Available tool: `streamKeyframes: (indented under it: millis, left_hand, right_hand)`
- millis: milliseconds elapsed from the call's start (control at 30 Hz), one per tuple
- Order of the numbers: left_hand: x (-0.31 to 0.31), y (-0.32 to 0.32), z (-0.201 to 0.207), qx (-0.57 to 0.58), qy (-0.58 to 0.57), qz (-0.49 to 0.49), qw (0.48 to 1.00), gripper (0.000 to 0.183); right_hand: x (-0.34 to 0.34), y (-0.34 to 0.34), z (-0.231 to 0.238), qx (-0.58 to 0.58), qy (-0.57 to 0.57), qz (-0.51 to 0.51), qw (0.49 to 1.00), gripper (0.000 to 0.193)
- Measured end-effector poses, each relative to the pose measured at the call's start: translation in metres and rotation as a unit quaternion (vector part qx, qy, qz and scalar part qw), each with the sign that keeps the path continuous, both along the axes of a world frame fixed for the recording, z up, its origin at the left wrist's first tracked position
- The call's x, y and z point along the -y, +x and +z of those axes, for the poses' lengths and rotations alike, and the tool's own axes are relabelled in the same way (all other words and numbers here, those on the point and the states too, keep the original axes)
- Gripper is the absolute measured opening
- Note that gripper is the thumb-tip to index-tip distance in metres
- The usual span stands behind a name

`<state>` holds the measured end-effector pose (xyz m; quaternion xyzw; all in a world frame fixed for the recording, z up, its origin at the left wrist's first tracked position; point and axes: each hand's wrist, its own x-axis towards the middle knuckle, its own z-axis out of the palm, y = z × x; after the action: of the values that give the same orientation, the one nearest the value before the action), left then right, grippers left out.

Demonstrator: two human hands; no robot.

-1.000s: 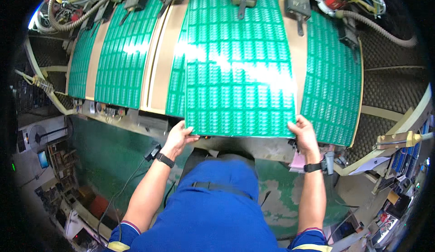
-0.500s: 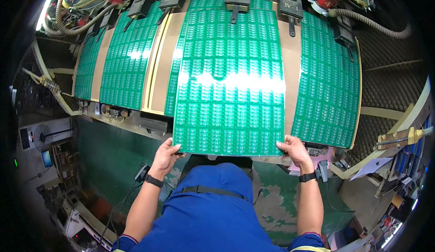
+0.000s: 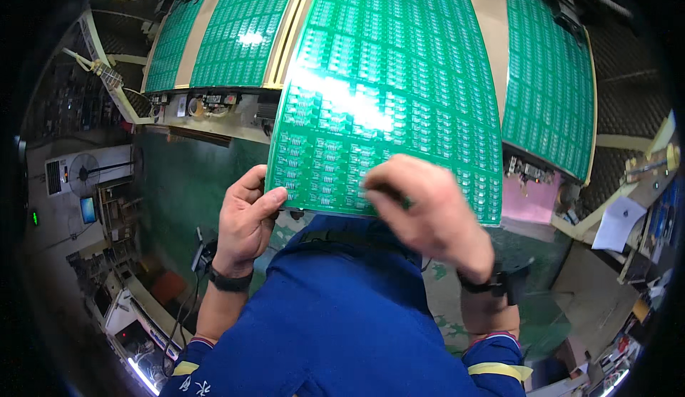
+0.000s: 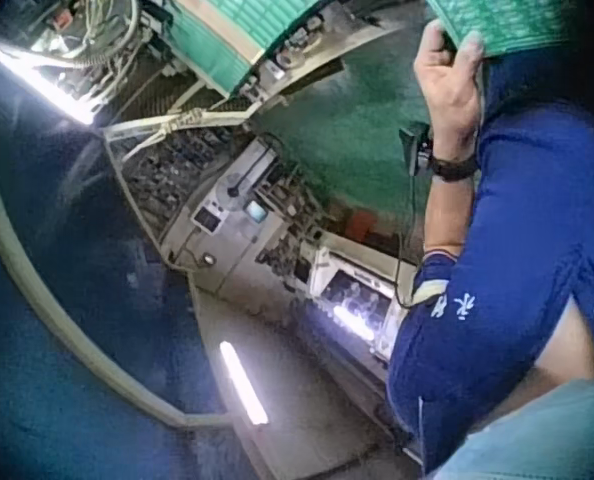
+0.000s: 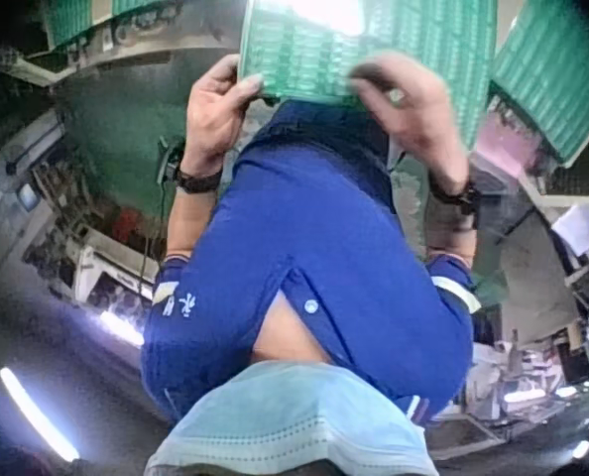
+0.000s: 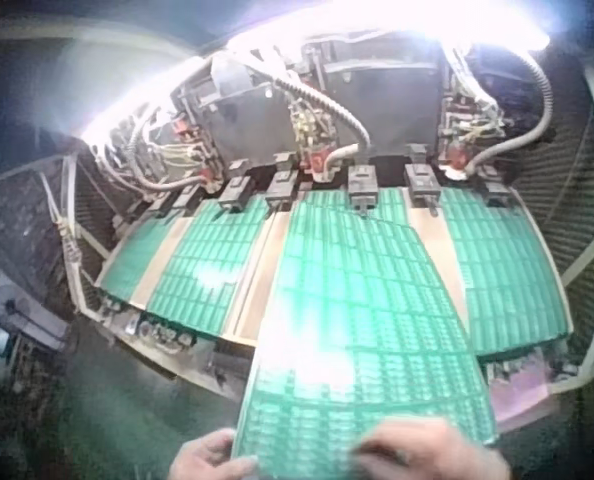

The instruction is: The person operates industrial machinery to process green circuit board panels by loading them into the machine, inspecting them, and using a trimming tool or pliers to trim or adjust components.

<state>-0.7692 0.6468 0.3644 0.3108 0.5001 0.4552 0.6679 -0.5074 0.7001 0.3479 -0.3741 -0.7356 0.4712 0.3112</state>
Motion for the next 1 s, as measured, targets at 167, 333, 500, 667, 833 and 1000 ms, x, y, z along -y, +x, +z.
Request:
streamKeyframes:
  millis: [167,333,500,667,833,1000]
  left_hand:
    - [0.064,-0.002,0.028,-0.003,0.027,-0.022,0.999,0.022]
    - [0.11,0.006,0.05,-0.093,0.07,-0.048,0.992,0.02]
    - [0.132,0.031,0.06,-0.098,0.108,-0.069,0.987,0.021]
    - [0.138,0.066,0.074,-0.235,0.214,-0.102,0.943,0.017]
    - [0.13,0.106,0.089,-0.321,0.319,-0.105,0.886,0.014]
    - [0.121,0.144,0.107,-0.38,0.376,-0.086,0.841,0.008]
  right_hand:
    - [0.093,-0.049,0.028,-0.033,-0.009,-0.054,0.998,0.019]
    - [0.154,-0.061,0.035,-0.052,0.016,-0.115,0.992,0.016]
    - [0.189,-0.053,0.041,-0.054,0.12,-0.168,0.977,0.018]
    - [0.206,-0.03,0.046,-0.061,0.156,-0.216,0.962,0.02]
    - [0.199,-0.003,0.045,-0.082,0.24,-0.236,0.938,0.024]
    - [0.179,0.032,0.048,-0.091,0.342,-0.223,0.908,0.03]
